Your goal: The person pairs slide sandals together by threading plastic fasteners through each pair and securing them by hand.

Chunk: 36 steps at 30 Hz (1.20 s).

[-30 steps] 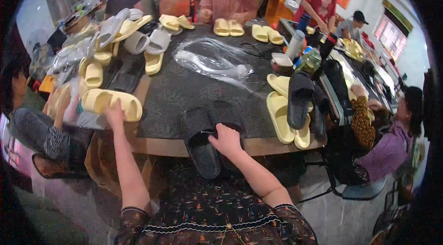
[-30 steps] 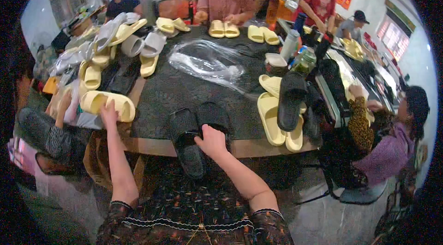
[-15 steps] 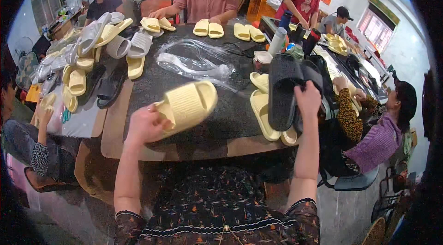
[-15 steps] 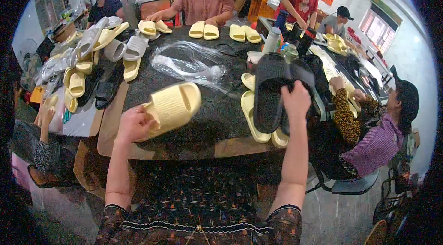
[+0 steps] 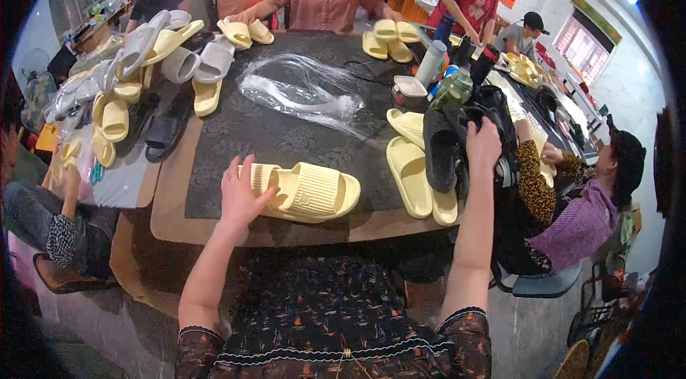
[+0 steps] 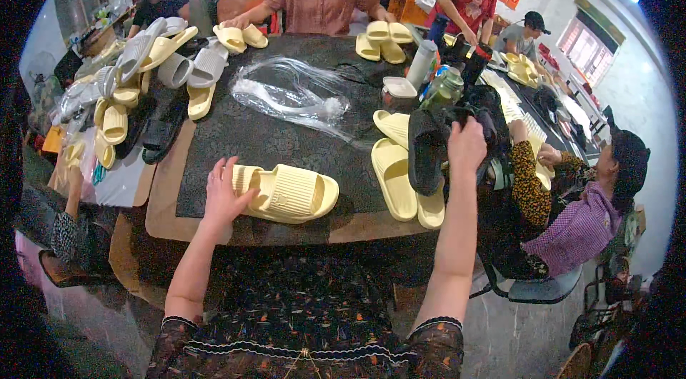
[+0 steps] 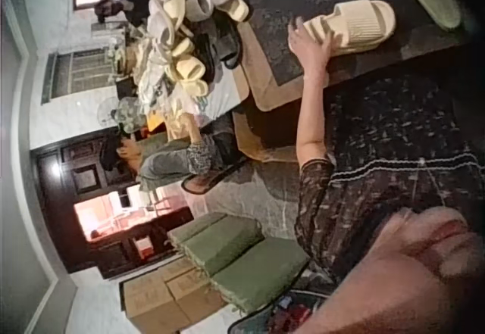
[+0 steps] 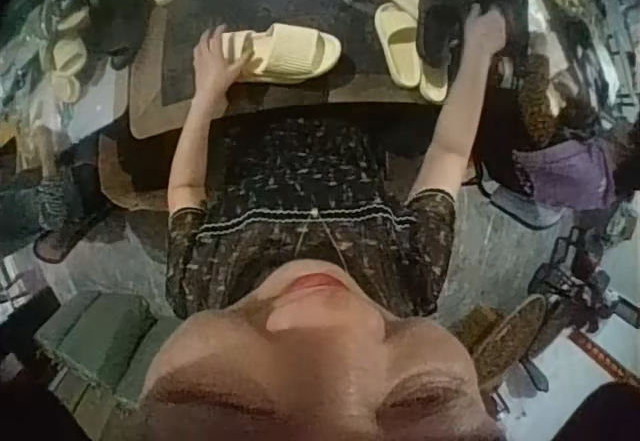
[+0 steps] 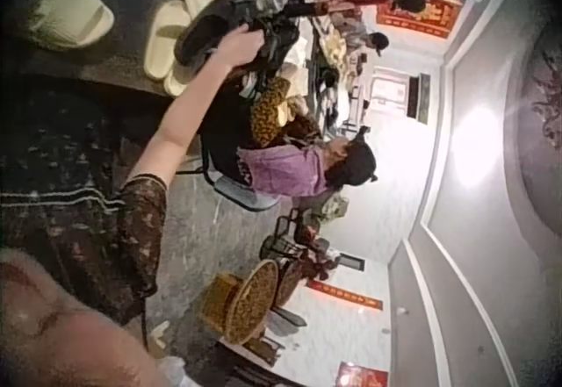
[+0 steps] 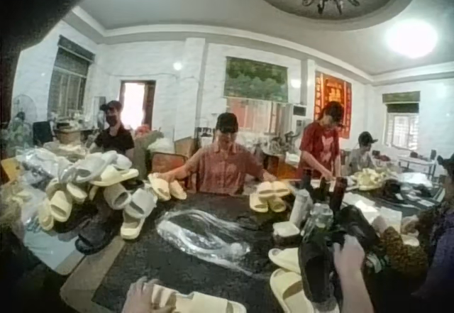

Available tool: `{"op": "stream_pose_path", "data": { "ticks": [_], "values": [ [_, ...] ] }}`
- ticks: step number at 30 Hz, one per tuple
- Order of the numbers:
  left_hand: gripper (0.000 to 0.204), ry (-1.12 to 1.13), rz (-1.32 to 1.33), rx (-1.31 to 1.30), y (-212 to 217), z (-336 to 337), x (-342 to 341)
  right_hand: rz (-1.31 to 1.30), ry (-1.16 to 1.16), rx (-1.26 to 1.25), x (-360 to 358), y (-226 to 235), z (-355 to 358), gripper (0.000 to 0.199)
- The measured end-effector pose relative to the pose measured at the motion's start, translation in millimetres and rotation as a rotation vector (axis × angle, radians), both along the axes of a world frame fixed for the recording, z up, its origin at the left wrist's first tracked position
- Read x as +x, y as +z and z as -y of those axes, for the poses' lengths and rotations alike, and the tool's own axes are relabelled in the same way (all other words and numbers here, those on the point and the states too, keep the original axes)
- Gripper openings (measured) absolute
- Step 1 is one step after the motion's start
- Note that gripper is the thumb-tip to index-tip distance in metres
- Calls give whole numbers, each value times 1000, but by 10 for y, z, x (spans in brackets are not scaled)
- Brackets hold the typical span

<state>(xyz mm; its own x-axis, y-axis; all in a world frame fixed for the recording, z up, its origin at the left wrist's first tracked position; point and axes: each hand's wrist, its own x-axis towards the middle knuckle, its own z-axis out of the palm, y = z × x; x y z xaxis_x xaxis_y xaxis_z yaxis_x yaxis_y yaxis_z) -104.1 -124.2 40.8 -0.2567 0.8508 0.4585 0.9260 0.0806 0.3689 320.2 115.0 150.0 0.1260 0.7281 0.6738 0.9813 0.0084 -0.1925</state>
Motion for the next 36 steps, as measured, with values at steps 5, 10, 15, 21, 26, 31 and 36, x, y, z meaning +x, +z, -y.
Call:
{"op": "stream_pose_path", "data": {
  "ticks": [5,10,15,21,26,31,36],
  "values": [
    [77,95,160,-117,-100,-47,6,-332,618,-188,-916,-35,944,25],
    [66,198,221,-162,-4,-69,185,-250,902,-460,-1789,-408,1676,57],
    [65,226,97,-30,-13,30,417,-151,847,-359,-2180,-831,1729,63],
    [60,260,279,-77,151,189,381,-177,818,-326,-2005,-863,1670,48],
    [64,238,232,-45,139,330,-246,-171,779,-182,-1529,-835,1288,29],
    [58,-217,258,-151,284,123,-394,-185,988,-154,-1536,-877,1290,24],
    [53,-455,200,-51,230,-267,85,-300,1067,-137,-1801,-1001,1342,20]
  ]
}}
